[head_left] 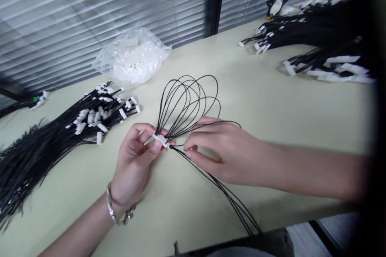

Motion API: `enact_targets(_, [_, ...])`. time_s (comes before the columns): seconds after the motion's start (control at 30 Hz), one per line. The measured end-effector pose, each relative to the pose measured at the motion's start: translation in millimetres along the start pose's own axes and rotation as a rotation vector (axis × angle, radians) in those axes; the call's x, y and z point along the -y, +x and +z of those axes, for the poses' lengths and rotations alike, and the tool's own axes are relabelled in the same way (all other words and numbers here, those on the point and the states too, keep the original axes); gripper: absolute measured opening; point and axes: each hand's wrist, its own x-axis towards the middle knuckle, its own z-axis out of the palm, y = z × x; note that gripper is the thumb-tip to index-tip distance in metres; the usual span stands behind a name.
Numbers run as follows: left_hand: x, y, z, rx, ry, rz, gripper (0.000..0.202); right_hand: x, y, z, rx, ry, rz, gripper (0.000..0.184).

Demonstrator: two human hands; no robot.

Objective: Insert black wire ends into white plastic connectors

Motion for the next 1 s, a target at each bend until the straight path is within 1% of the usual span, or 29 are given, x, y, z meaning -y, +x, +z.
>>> enact_targets(0.17, [0.2,-1.1,-0.8,0.038,0.021,0.007,0.019,4.9,2.0,-3.7,0.149,0.189,0.227,0.021])
enact_targets(0.27, [1.1,-2.1,-1.4,0.056,0.039,0.025,0.019,7.6,1.5,-4.4,0.184,0.261,0.302,0.019])
enact_targets(0.37, [1.7,-2.8,-1.3,0.051,0.059,0.036,0.018,9.0,0.3,-3.3,0.197,0.273,0.323,0.017])
enact_targets(0.6, [1.7,-2.1,-0.7,0.057,0.060,0.045,0.017,6.2,0.1,-2.9,0.165,0.241,0.292,0.027])
enact_targets(0.7, [1.9,-2.2,-0.9,0.065,0.071,0.042,0.016,4.9,1.0,-3.9,0.153,0.242,0.333,0.030])
enact_targets(0.8, [2.3,-1.6,-1.4,0.039,0.079,0.043,0.016,3.2,2.3,-4.7,0.211,0.397,0.394,0.035])
enact_targets(0.9, [2.4,1.1,-2.6,-0.027,0.072,0.025,0.018,-0.7,5.4,-7.3,0.356,0.710,0.397,0.028])
enact_targets(0.97, [1.9,3.4,-3.6,-0.075,0.049,0.006,0.019,-5.5,8.0,-11.4,0.394,0.902,0.359,0.036])
enact_targets(1.0, [1.5,4.3,-4.1,-0.092,0.036,-0.003,0.019,-8.8,9.1,-14.2,0.374,0.964,0.335,0.040])
